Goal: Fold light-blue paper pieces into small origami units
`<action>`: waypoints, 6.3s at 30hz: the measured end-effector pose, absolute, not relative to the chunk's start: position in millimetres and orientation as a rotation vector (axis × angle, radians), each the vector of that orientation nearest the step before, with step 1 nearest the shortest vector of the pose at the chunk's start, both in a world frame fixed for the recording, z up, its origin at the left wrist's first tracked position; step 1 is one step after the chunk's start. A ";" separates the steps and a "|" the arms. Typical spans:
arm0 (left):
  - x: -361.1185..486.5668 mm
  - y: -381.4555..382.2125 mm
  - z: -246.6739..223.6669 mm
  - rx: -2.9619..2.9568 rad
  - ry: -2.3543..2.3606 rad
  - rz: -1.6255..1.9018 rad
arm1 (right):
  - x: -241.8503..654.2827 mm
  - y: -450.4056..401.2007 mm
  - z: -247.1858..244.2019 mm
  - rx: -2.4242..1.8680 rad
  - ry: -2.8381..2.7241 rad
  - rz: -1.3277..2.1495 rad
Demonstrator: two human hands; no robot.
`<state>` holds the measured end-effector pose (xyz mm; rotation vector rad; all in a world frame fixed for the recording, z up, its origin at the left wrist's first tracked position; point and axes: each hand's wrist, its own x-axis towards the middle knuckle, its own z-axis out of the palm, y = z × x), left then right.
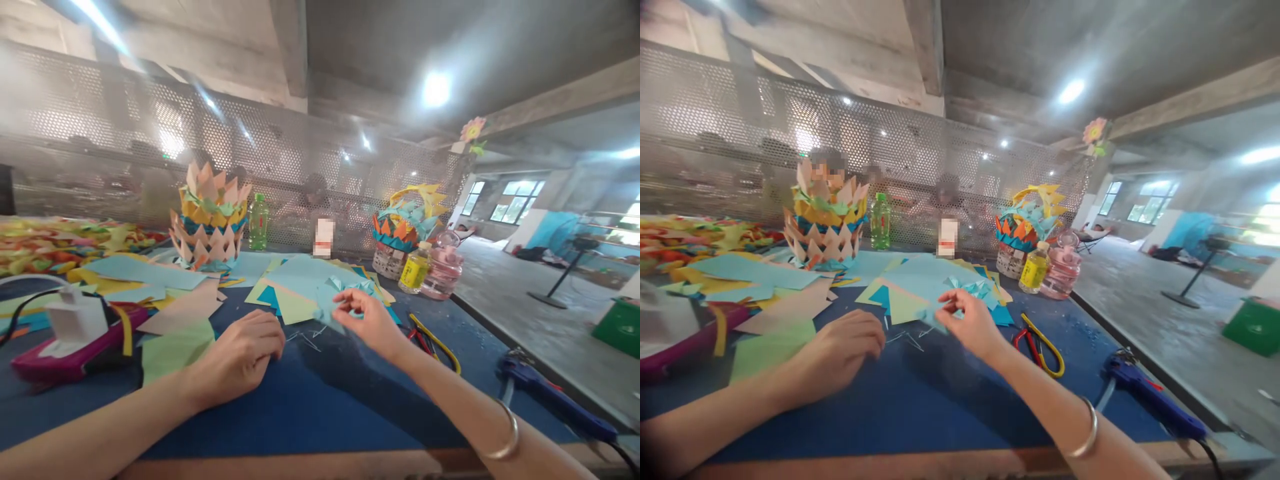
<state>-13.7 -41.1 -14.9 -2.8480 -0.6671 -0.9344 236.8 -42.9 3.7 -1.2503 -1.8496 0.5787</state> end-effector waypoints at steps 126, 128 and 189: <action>-17.5 -4.2 -2.0 -3.419 -2.157 -1.918 | 183.8 -43.8 -9.6 -0.765 -2.237 -0.285; -16.9 -3.5 -2.4 -3.367 -2.150 -1.963 | 184.6 -43.2 -7.5 -0.818 -2.117 -0.213; -10.4 -14.5 0.9 -3.172 -1.968 -2.202 | 175.2 -36.5 -19.3 -0.993 -1.577 0.841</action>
